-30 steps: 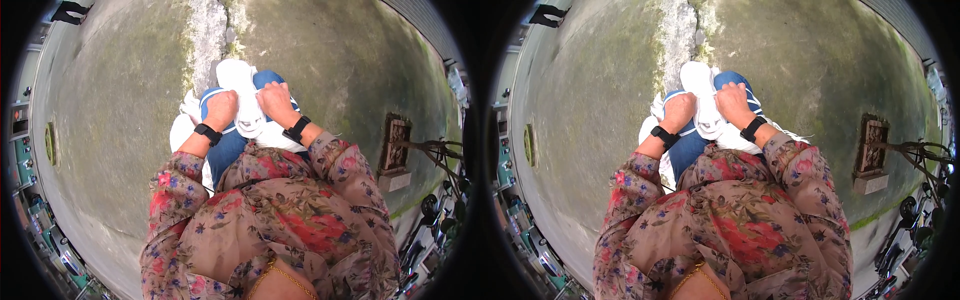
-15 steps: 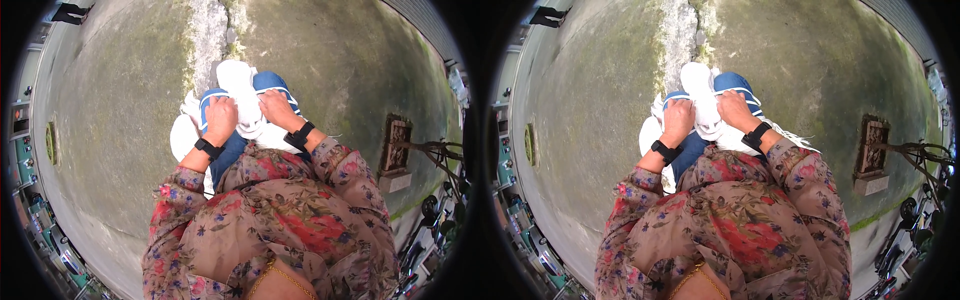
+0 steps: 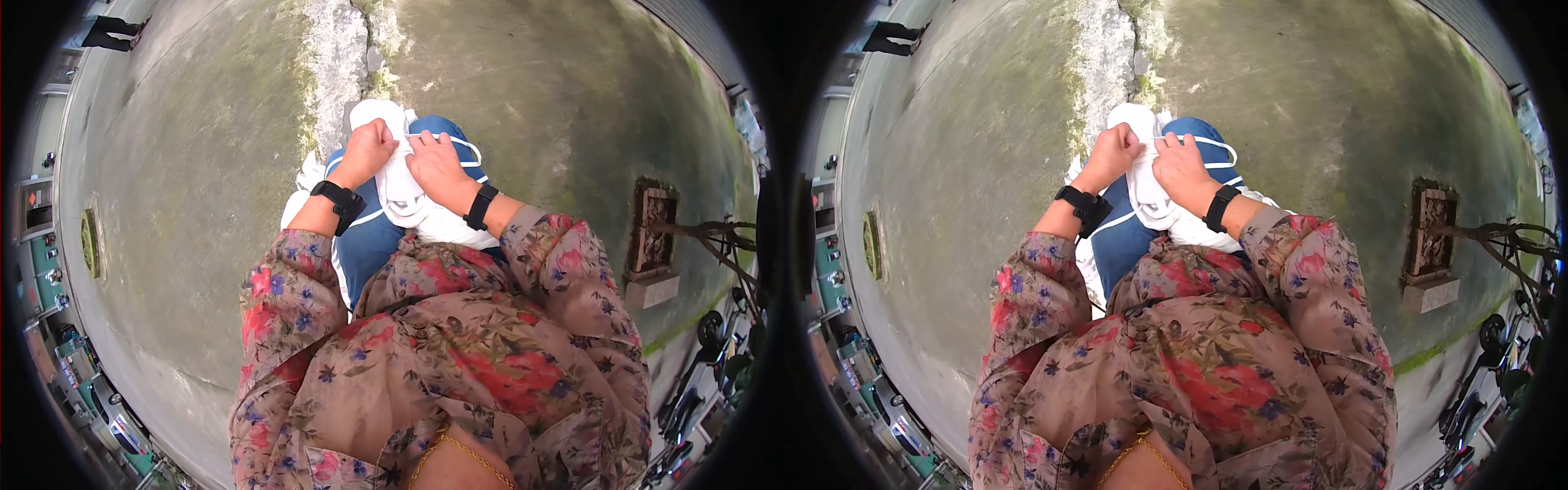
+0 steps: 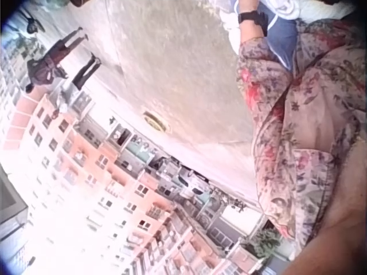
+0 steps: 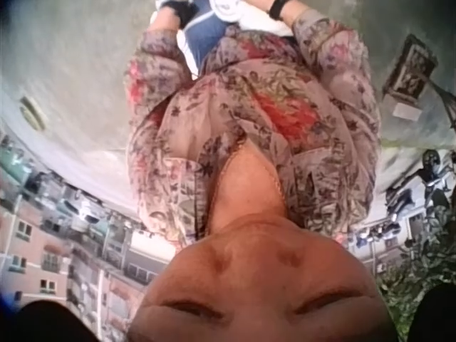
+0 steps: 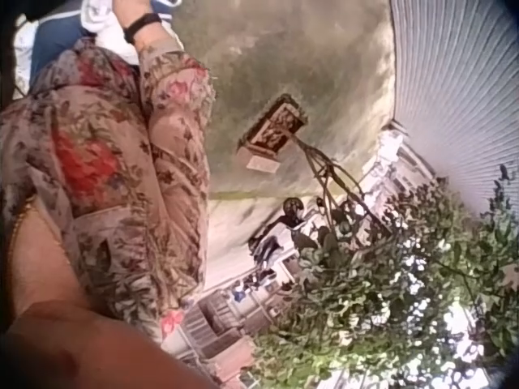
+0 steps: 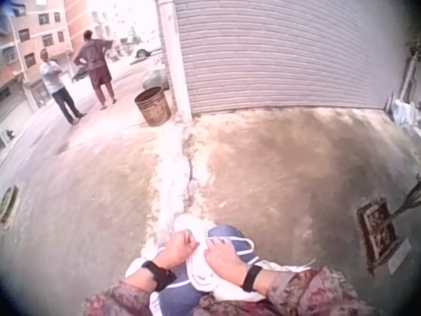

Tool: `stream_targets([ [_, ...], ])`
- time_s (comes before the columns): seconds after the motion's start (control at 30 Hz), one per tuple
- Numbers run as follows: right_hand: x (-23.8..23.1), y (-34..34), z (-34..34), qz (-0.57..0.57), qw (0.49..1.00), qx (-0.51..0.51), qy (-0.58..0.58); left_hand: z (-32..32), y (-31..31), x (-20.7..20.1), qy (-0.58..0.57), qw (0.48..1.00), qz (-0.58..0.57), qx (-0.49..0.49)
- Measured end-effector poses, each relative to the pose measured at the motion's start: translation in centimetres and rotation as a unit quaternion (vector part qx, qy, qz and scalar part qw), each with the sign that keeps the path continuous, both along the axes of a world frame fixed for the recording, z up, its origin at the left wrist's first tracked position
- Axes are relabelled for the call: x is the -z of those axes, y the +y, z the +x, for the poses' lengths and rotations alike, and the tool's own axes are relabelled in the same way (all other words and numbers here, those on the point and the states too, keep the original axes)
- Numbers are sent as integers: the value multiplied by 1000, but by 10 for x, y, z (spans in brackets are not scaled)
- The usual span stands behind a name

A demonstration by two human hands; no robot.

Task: The recorder is lacing and tying the strings on several pairs of white shoes.

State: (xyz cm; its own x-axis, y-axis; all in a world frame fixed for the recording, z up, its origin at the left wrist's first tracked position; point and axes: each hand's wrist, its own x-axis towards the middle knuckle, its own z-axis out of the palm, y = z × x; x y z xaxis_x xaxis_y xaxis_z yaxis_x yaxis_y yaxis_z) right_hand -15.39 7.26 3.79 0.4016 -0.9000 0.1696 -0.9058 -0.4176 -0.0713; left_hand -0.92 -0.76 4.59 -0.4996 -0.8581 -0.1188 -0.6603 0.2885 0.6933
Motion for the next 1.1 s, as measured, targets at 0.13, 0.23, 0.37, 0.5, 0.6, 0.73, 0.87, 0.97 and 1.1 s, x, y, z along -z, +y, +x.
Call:
stream_targets([
  [0.13,6,-11,-9,0,995,-83,-50,-1,-14,-2,199,948,239,-69],
  [0.23,-38,-17,-9,-71,964,-20,-254,-11,-17,-2,203,941,262,-60],
  [0.37,-192,-31,-60,-355,836,23,-418,-21,-4,2,86,978,190,22],
  [0.5,-242,-9,-104,-283,744,4,-606,-23,2,7,-7,996,-9,89],
  [0.6,-254,-2,-112,-186,606,-27,-773,6,-2,16,-67,992,-97,45],
  [0.73,-153,-19,-60,168,641,168,-730,41,8,21,-114,988,-80,60],
  [0.87,-49,-4,-5,528,574,199,-594,44,13,20,-139,982,-89,96],
  [0.97,-4,3,21,535,564,243,-580,43,14,11,-114,987,-84,81],
  [1.1,14,2,45,445,578,276,-626,50,10,8,-63,995,-48,65],
])
